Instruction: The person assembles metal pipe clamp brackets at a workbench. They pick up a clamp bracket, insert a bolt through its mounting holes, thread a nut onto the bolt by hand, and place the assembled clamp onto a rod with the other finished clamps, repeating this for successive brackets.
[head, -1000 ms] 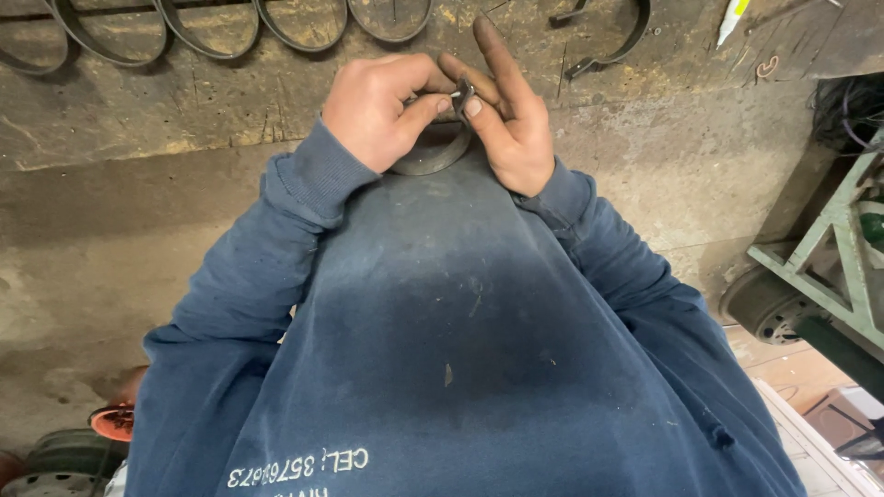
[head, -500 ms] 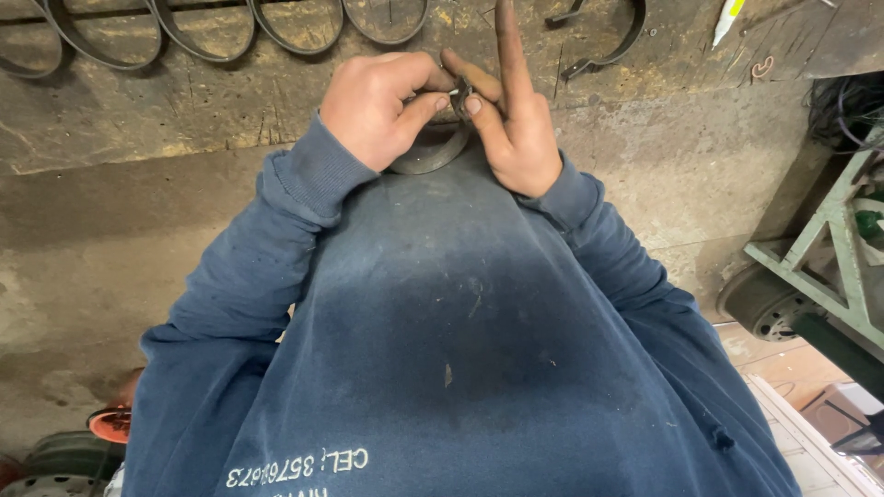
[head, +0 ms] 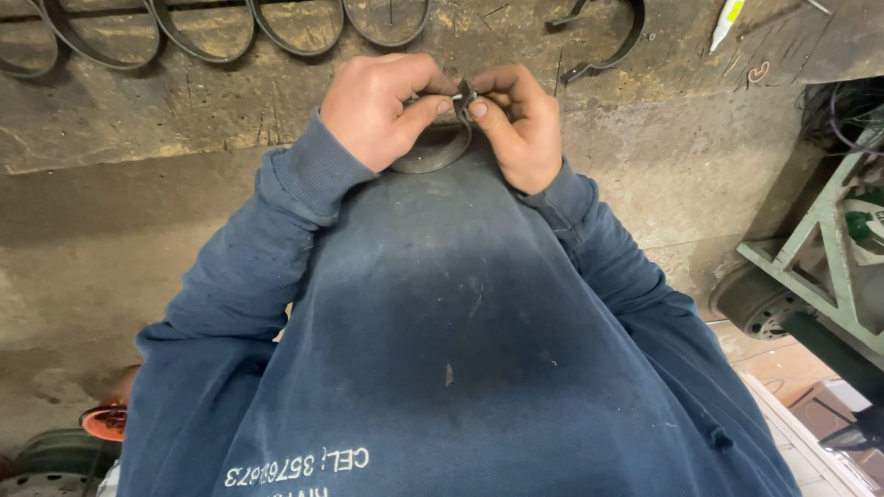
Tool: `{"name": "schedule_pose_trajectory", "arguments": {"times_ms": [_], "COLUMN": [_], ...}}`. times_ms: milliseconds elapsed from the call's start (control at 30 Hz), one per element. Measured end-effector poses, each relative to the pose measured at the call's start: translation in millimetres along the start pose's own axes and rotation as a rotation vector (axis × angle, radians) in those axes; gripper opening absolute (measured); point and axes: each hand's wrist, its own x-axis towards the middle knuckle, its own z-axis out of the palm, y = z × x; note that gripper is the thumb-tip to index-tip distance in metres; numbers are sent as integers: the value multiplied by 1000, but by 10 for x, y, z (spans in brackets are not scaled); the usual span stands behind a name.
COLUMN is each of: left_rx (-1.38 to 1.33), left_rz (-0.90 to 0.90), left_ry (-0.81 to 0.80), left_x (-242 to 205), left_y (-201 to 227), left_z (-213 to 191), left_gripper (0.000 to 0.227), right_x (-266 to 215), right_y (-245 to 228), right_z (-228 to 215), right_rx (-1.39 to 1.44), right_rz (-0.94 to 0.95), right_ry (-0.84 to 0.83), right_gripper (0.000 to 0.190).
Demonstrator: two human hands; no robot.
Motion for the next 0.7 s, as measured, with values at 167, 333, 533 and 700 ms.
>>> {"name": "schedule_pose_trajectory", "arguments": {"times_ms": [167, 333, 533, 700], "left_rx": [3, -42, -49, -31], "left_rz": [-27, -39, -80, -27], "left_ry": [-26, -25, -32, -8], "left_x": [5, 9, 4, -15], "left_y": [-6, -11, 8, -6], "left_z": [-12, -31, -49, -42], "left_gripper": [12, 10, 12, 12], "right_x": [58, 122, 162, 197], "right_y": [-298, -399, -497, -484], "right_z": [39, -35, -62, -83], "right_rx": [-508, -867, -861, -843], "right_rz": [-274, -570, -516, -572], "right_ry": [43, -27, -110, -164], "right_gripper": [18, 26, 26, 23]}}
